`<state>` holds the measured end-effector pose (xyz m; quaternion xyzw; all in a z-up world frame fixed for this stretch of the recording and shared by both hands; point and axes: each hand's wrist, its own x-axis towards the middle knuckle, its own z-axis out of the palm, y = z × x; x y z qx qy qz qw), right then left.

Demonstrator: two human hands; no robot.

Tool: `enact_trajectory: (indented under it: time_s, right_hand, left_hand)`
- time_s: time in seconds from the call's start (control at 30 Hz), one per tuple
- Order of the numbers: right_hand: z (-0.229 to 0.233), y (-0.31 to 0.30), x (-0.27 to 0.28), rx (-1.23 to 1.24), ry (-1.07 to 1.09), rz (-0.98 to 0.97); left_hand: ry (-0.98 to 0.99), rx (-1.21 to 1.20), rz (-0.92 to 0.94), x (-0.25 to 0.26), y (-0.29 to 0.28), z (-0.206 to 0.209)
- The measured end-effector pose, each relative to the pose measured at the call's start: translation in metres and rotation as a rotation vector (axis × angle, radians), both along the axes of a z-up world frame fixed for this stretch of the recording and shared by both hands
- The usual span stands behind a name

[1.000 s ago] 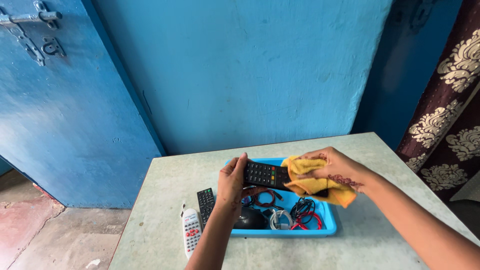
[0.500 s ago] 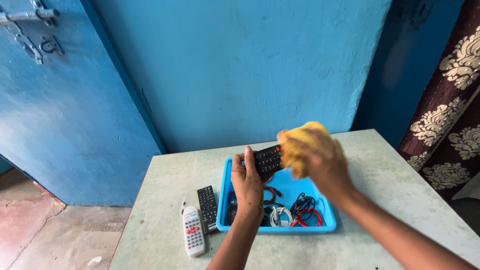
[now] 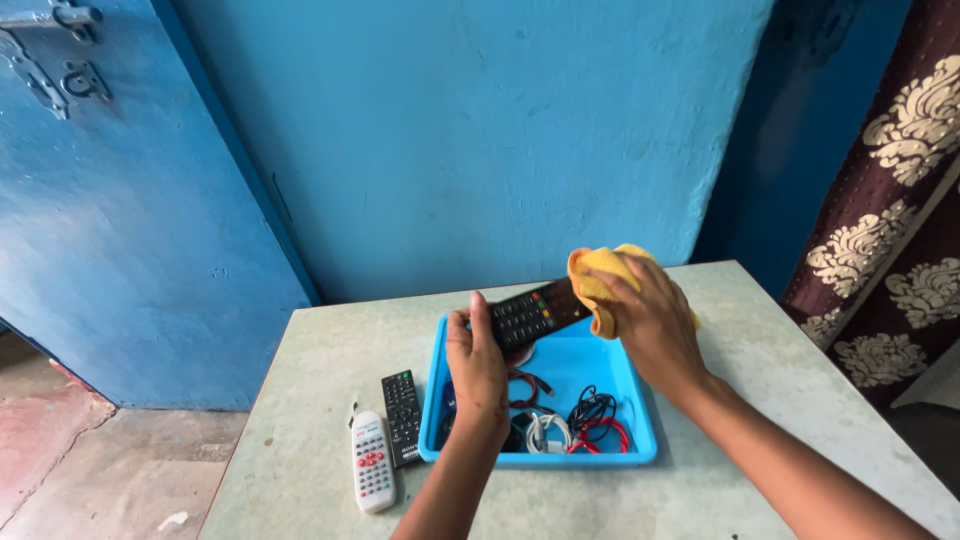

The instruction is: The person wipes down several electronic devices including remote controls and a computer mouse with a yellow cloth, and coils various cables before placing them into a blue tray.

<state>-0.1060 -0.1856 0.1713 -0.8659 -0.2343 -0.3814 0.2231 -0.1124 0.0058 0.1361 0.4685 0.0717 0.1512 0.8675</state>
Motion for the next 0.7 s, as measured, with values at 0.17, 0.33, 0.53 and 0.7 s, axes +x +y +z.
enact_trajectory:
  time_s: [0.17, 0.33, 0.53, 0.7]
  right_hand:
    - [-0.015, 0.048, -0.027, -0.065, -0.144, 0.093]
    - [-0.008, 0.051, -0.019, -0.079, -0.174, 0.102]
    - [-0.008, 0.020, 0.009, 0.150, 0.081, 0.109]
    - [-0.026, 0.066, -0.027, 0.003, -0.181, 0.184]
  left_hand:
    - [-0.004, -0.052, -0.001, 0.009, -0.020, -0.008]
    - [0.025, -0.060, 0.021, 0.006, -0.005, -0.004]
    - [0.074, 0.086, 0.053, -0.003, 0.004, -0.008]
    - [0.092, -0.135, -0.003, 0.003, -0.018, -0.012]
